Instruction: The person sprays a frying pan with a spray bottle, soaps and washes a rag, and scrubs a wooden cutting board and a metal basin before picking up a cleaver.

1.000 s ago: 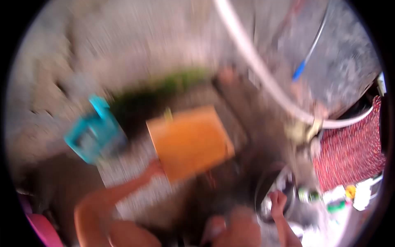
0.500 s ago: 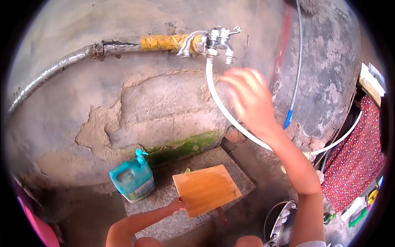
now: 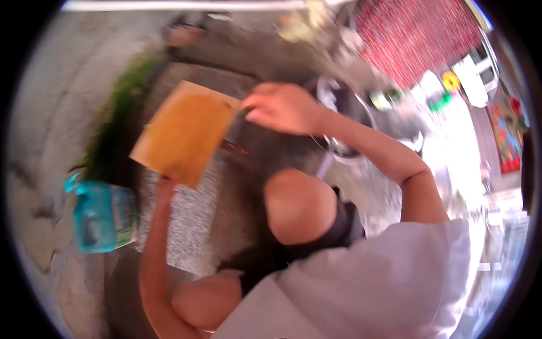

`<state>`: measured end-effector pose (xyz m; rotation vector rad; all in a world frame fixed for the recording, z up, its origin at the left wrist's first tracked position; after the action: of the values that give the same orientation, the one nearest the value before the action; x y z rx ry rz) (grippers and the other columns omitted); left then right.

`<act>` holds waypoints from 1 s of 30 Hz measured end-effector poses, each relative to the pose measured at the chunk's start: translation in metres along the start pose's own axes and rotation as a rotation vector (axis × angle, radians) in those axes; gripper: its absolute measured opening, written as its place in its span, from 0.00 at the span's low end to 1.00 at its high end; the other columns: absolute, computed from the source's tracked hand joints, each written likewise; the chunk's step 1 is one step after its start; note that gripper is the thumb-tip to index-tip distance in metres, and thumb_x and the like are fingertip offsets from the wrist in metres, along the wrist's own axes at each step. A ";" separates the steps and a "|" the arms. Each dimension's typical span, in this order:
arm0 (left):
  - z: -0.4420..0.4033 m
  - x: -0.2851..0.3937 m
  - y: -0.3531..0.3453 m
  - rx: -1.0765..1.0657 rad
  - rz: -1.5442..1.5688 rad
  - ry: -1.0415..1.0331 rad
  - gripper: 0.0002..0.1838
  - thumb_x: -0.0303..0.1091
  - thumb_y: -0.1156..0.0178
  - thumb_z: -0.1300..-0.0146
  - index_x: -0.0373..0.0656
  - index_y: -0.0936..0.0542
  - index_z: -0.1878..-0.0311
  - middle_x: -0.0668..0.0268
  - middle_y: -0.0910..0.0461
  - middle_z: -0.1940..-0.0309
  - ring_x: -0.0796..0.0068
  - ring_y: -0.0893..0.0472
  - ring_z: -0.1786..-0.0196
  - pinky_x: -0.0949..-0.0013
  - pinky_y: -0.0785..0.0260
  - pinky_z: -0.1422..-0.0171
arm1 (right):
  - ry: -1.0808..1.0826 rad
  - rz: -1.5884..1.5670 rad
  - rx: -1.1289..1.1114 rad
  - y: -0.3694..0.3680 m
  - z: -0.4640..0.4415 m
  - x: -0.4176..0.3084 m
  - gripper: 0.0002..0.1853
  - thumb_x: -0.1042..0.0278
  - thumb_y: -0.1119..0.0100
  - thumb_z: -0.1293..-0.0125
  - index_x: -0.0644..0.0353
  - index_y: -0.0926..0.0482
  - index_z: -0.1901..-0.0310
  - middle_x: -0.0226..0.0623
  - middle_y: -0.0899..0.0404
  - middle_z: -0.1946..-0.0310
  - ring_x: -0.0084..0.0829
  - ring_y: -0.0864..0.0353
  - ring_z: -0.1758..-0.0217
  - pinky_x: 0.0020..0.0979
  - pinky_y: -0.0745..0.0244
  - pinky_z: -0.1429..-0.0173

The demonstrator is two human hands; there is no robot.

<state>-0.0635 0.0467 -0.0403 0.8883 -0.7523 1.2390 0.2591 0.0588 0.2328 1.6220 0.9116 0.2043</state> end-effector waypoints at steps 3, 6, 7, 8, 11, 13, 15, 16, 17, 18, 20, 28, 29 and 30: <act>-0.002 -0.002 0.007 0.063 0.030 0.133 0.26 0.50 0.41 0.48 0.48 0.33 0.49 0.72 0.27 0.57 0.78 0.26 0.56 0.66 0.41 0.56 | -0.483 0.255 -0.400 -0.020 0.204 0.134 0.15 0.62 0.54 0.40 0.62 0.27 0.80 0.39 0.30 0.89 0.35 0.27 0.84 0.33 0.34 0.81; -0.005 -0.003 0.011 0.001 0.068 0.170 0.24 0.48 0.43 0.44 0.48 0.35 0.49 0.72 0.30 0.54 0.78 0.29 0.53 0.67 0.41 0.52 | -1.765 -0.831 -0.287 -0.063 0.345 0.090 0.23 0.44 0.54 0.37 0.59 0.25 0.59 0.45 0.23 0.73 0.25 0.27 0.78 0.22 0.34 0.81; -0.004 0.005 0.009 0.011 0.081 0.155 0.24 0.48 0.43 0.44 0.48 0.35 0.49 0.73 0.30 0.55 0.79 0.29 0.53 0.68 0.40 0.52 | -1.596 -0.931 -0.205 -0.091 0.369 0.085 0.26 0.44 0.50 0.39 0.60 0.30 0.50 0.45 0.23 0.64 0.26 0.25 0.66 0.29 0.27 0.63; -0.001 0.010 0.006 0.020 0.097 0.140 0.23 0.48 0.43 0.44 0.48 0.34 0.50 0.73 0.30 0.55 0.79 0.29 0.54 0.69 0.40 0.52 | -1.567 -1.103 0.037 -0.107 0.359 0.080 0.26 0.45 0.48 0.40 0.61 0.31 0.51 0.44 0.24 0.62 0.27 0.26 0.61 0.31 0.30 0.57; -0.005 -0.009 0.007 -0.027 0.077 0.193 0.24 0.51 0.45 0.43 0.53 0.35 0.47 0.76 0.31 0.53 0.80 0.31 0.52 0.68 0.41 0.50 | -1.388 -1.730 0.670 -0.162 0.284 0.080 0.19 0.53 0.40 0.44 0.59 0.30 0.59 0.39 0.24 0.69 0.28 0.25 0.65 0.30 0.29 0.61; -0.005 -0.007 0.012 -0.036 0.046 0.206 0.25 0.52 0.46 0.43 0.53 0.36 0.45 0.75 0.32 0.52 0.80 0.31 0.51 0.68 0.41 0.49 | -1.481 -1.403 0.707 -0.176 0.284 0.088 0.14 0.58 0.41 0.44 0.58 0.32 0.65 0.34 0.27 0.76 0.26 0.27 0.73 0.26 0.32 0.69; 0.004 0.008 0.004 0.008 0.049 0.178 0.26 0.51 0.46 0.43 0.52 0.37 0.44 0.74 0.32 0.51 0.80 0.31 0.50 0.69 0.41 0.48 | -1.537 -1.220 0.771 -0.172 0.289 0.090 0.10 0.63 0.42 0.44 0.56 0.33 0.69 0.29 0.31 0.81 0.23 0.31 0.80 0.23 0.36 0.76; 0.008 0.015 -0.001 0.040 0.057 0.176 0.24 0.51 0.46 0.43 0.51 0.35 0.46 0.74 0.30 0.53 0.80 0.30 0.52 0.70 0.40 0.49 | -1.569 -1.202 0.825 -0.158 0.292 0.085 0.09 0.65 0.43 0.44 0.56 0.33 0.70 0.27 0.33 0.83 0.21 0.34 0.82 0.22 0.39 0.79; 0.009 0.016 -0.002 0.076 0.067 0.175 0.23 0.50 0.45 0.43 0.50 0.33 0.49 0.74 0.29 0.56 0.81 0.30 0.54 0.71 0.40 0.50 | -1.598 -1.182 0.876 -0.145 0.297 0.083 0.08 0.67 0.44 0.44 0.56 0.33 0.71 0.25 0.36 0.85 0.19 0.37 0.85 0.21 0.41 0.82; 0.006 0.012 0.001 0.079 0.068 0.166 0.24 0.50 0.46 0.43 0.50 0.34 0.47 0.74 0.30 0.54 0.81 0.30 0.53 0.70 0.40 0.49 | -1.562 -1.231 0.846 -0.138 0.305 0.083 0.07 0.69 0.45 0.44 0.56 0.34 0.71 0.24 0.37 0.85 0.18 0.38 0.85 0.21 0.43 0.82; 0.006 0.009 0.003 0.052 0.063 0.167 0.24 0.50 0.45 0.43 0.50 0.34 0.47 0.74 0.30 0.53 0.81 0.30 0.52 0.70 0.40 0.48 | -1.515 -1.328 0.802 -0.118 0.320 0.078 0.06 0.71 0.47 0.43 0.55 0.35 0.72 0.23 0.39 0.85 0.16 0.42 0.86 0.20 0.47 0.83; 0.009 0.020 -0.008 0.086 0.136 0.184 0.22 0.46 0.47 0.40 0.49 0.35 0.45 0.74 0.30 0.52 0.80 0.30 0.51 0.68 0.40 0.46 | -1.330 -1.486 0.826 -0.037 0.352 0.070 0.05 0.67 0.52 0.38 0.52 0.36 0.70 0.18 0.45 0.88 0.12 0.44 0.89 0.17 0.44 0.83; 0.010 0.022 -0.010 0.086 0.162 0.189 0.22 0.45 0.48 0.40 0.49 0.36 0.44 0.73 0.30 0.52 0.80 0.30 0.51 0.68 0.40 0.46 | -1.313 -1.488 0.818 -0.030 0.358 0.068 0.05 0.68 0.52 0.39 0.52 0.36 0.70 0.18 0.45 0.88 0.12 0.43 0.89 0.16 0.43 0.84; 0.007 0.014 -0.007 0.035 0.220 0.205 0.23 0.45 0.47 0.40 0.49 0.36 0.43 0.73 0.31 0.51 0.79 0.30 0.50 0.67 0.39 0.46 | -1.333 -1.443 0.820 -0.025 0.362 0.068 0.05 0.69 0.52 0.40 0.53 0.37 0.71 0.18 0.43 0.88 0.12 0.42 0.90 0.16 0.43 0.85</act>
<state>-0.0542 0.0468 -0.0259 0.7058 -0.6779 1.5170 0.5068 -0.1722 0.0859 0.9301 0.8112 -2.1639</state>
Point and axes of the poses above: each hand's wrist, its own z-axis away from the middle knuckle, its own y-axis out of the back of the hand, x = y × z, the point moved 4 cm from there along -z, towards the middle knuckle
